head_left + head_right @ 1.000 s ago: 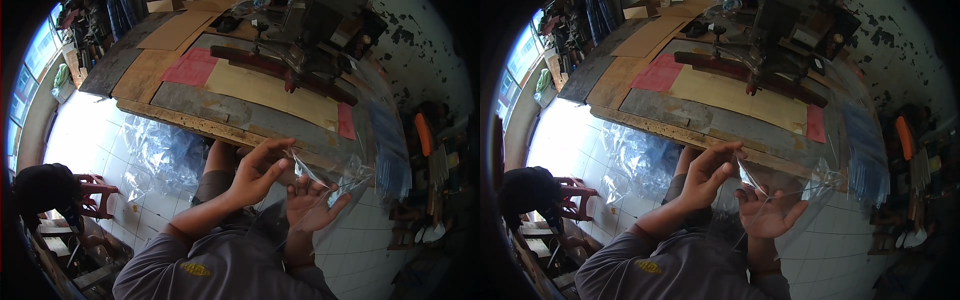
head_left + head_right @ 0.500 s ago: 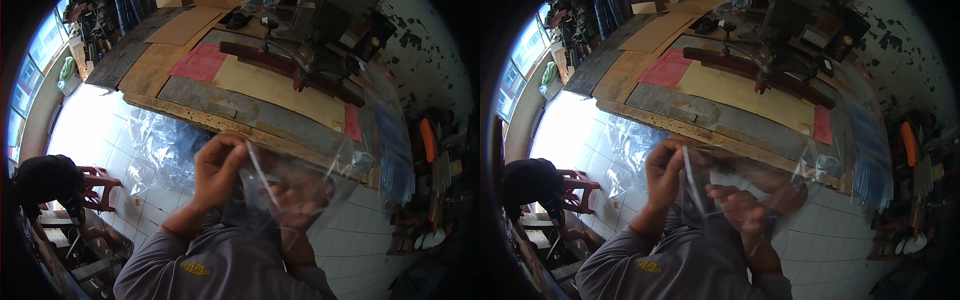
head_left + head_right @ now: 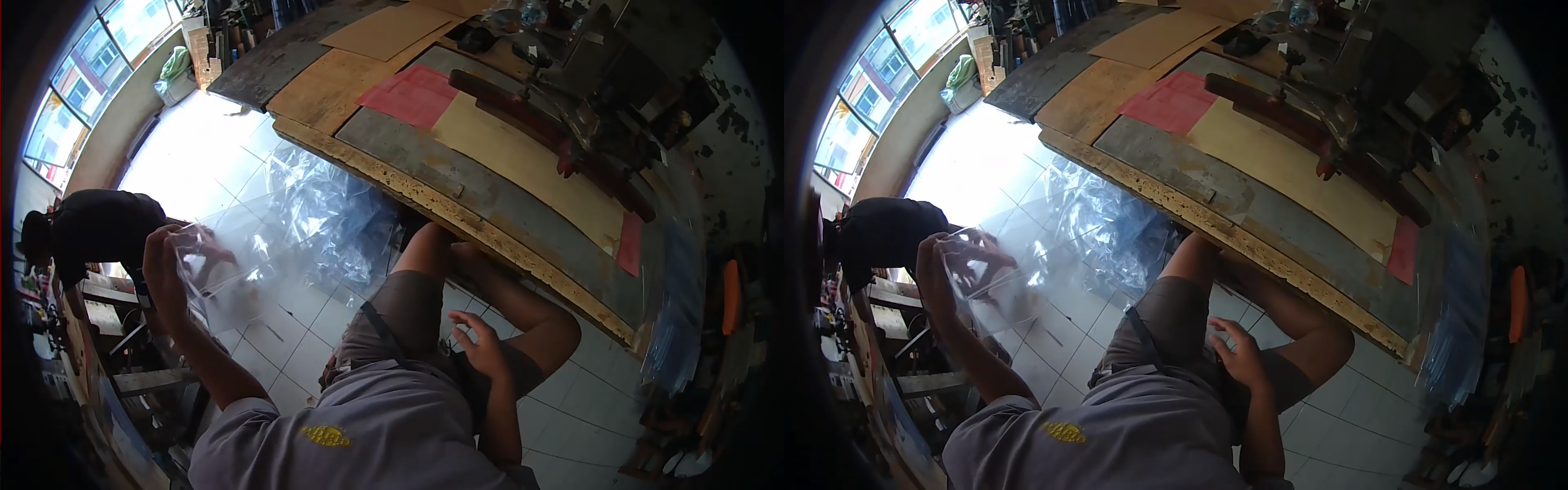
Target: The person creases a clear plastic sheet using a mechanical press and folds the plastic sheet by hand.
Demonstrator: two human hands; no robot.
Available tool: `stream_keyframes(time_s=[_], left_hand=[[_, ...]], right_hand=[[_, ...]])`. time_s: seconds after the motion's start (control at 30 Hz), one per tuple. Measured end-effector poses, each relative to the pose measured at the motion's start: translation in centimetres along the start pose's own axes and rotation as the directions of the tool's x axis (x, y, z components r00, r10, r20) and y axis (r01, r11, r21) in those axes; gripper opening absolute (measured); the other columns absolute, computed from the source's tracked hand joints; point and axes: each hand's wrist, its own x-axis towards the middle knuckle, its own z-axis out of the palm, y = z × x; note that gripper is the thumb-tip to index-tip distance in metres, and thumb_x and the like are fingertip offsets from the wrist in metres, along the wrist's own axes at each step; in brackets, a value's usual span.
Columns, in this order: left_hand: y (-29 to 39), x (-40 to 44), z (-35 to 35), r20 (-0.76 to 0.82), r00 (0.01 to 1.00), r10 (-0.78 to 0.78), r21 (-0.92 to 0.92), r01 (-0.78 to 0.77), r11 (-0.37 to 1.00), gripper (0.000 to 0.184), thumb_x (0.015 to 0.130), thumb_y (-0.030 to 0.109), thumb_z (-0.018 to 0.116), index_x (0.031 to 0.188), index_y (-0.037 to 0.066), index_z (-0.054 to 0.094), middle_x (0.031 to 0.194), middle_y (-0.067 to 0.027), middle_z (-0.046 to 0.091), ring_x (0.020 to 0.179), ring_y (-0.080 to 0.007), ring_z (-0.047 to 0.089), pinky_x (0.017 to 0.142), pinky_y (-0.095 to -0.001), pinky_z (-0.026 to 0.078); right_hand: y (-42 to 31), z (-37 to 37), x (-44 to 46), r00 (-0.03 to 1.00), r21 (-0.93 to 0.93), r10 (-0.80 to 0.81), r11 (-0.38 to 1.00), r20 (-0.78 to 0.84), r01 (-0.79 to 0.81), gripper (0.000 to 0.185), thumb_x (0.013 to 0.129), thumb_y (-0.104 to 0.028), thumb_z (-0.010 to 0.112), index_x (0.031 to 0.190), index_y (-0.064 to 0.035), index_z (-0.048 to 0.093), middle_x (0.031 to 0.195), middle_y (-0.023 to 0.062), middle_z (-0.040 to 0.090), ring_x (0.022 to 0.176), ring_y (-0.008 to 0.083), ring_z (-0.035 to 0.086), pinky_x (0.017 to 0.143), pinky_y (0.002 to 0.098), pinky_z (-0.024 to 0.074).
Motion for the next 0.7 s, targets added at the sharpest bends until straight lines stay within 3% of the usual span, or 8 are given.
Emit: stream_keyframes(time_s=[0.17, 0.27, 0.33, 0.37, 0.4, 0.47, 0.57, 0.7], left_hand=[[-11.5, 2.0, 1.6, -0.106, 0.987, -0.12, 0.139, 0.134, 0.981, 0.022, 0.11, 0.02, 0.06, 0.113, 0.0, 0.066, 0.105, -0.0114, 0.073, 0.099, -0.0215, 0.072, 0.088, -0.0356, 0.055], [-22.5, 4.8, 3.7, -0.205, 0.977, 0.066, 0.477, 0.041, 0.878, 0.02, 0.109, 0.016, 0.057, 0.112, -0.002, 0.066, 0.108, -0.016, 0.074, 0.101, -0.0269, 0.072, 0.091, -0.0403, 0.057], [-26.6, 7.6, 6.9, -0.274, 0.95, 0.146, 0.386, -0.03, 0.922, 0.024, 0.109, 0.02, 0.058, 0.109, -0.003, 0.067, 0.106, -0.0181, 0.072, 0.101, -0.0345, 0.07, 0.092, -0.0434, 0.054], [-24.9, 8.9, 8.8, -0.272, 0.952, 0.138, 0.405, -0.017, 0.914, 0.024, 0.109, 0.019, 0.059, 0.11, -0.003, 0.066, 0.106, -0.0195, 0.072, 0.101, -0.0364, 0.069, 0.091, -0.045, 0.053], [-25.0, 10.7, 10.9, -0.281, 0.929, 0.239, 0.384, -0.12, 0.915, 0.021, 0.108, 0.017, 0.06, 0.108, -0.003, 0.066, 0.103, -0.0203, 0.07, 0.099, -0.0387, 0.068, 0.09, -0.0465, 0.052], [-23.1, 13.4, 15.3, -0.212, 0.93, 0.299, 0.397, -0.198, 0.896, 0.011, 0.106, 0.009, 0.059, 0.11, -0.001, 0.062, 0.11, -0.0196, 0.066, 0.106, -0.0399, 0.064, 0.096, -0.048, 0.049], [-22.2, 15.0, 22.4, -0.054, 0.914, 0.403, 0.419, -0.346, 0.839, 0.014, 0.103, 0.006, 0.061, 0.116, 0.002, 0.062, 0.124, -0.0172, 0.064, 0.122, -0.0374, 0.06, 0.103, -0.0471, 0.047], [-22.5, 11.2, 31.1, -0.025, 0.965, 0.262, 0.399, -0.231, 0.887, 0.027, 0.104, 0.012, 0.062, 0.13, 0.006, 0.061, 0.139, -0.0216, 0.057, 0.131, -0.0427, 0.054, 0.111, -0.0525, 0.043]], right_hand=[[0.0, -1.9, 0.1, 0.988, -0.121, -0.046, 0.992, -0.145, 0.028, 0.037, 0.103, -0.018, 0.067, 0.136, -0.0018, 0.065, 0.129, 0.0145, 0.071, 0.122, 0.0273, 0.068, 0.105, 0.0385, 0.0508], [0.2, -1.8, -0.1, 0.989, -0.12, -0.051, 0.992, -0.139, 0.034, 0.037, 0.103, -0.018, 0.067, 0.135, -0.0016, 0.065, 0.13, 0.015, 0.071, 0.122, 0.0285, 0.068, 0.105, 0.039, 0.0509], [0.4, -1.1, -0.3, 0.991, -0.115, -0.047, 0.993, -0.123, 0.032, 0.037, 0.103, -0.019, 0.067, 0.135, -0.0016, 0.065, 0.13, 0.0156, 0.071, 0.122, 0.0299, 0.068, 0.105, 0.0398, 0.051], [0.7, -0.8, -0.5, 0.993, -0.12, -0.037, 0.992, -0.11, 0.023, 0.037, 0.102, -0.019, 0.068, 0.135, -0.0015, 0.065, 0.13, 0.0159, 0.071, 0.123, 0.0307, 0.067, 0.106, 0.0402, 0.051], [0.9, -0.5, -0.7, 0.995, -0.128, -0.025, 0.992, -0.095, 0.013, 0.037, 0.102, -0.02, 0.068, 0.135, -0.0015, 0.065, 0.131, 0.0163, 0.071, 0.124, 0.0315, 0.067, 0.106, 0.0406, 0.051], [1.1, 0.2, -0.9, 0.997, -0.133, -0.025, 0.991, -0.077, 0.014, 0.037, 0.103, -0.02, 0.068, 0.134, -0.0011, 0.065, 0.132, 0.017, 0.07, 0.125, 0.0331, 0.066, 0.106, 0.0413, 0.0506], [1.2, 1.2, -1.2, 0.996, -0.136, 0.012, 0.99, -0.09, -0.024, 0.038, 0.103, -0.021, 0.068, 0.134, -0.0005, 0.065, 0.133, 0.0177, 0.069, 0.126, 0.0341, 0.066, 0.107, 0.0415, 0.05], [1.2, 2.6, -1.6, 0.99, -0.103, 0.095, 0.989, -0.105, -0.106, 0.039, 0.103, -0.022, 0.067, 0.136, -0.0004, 0.064, 0.136, 0.018, 0.068, 0.129, 0.0342, 0.064, 0.109, 0.0414, 0.0491]])
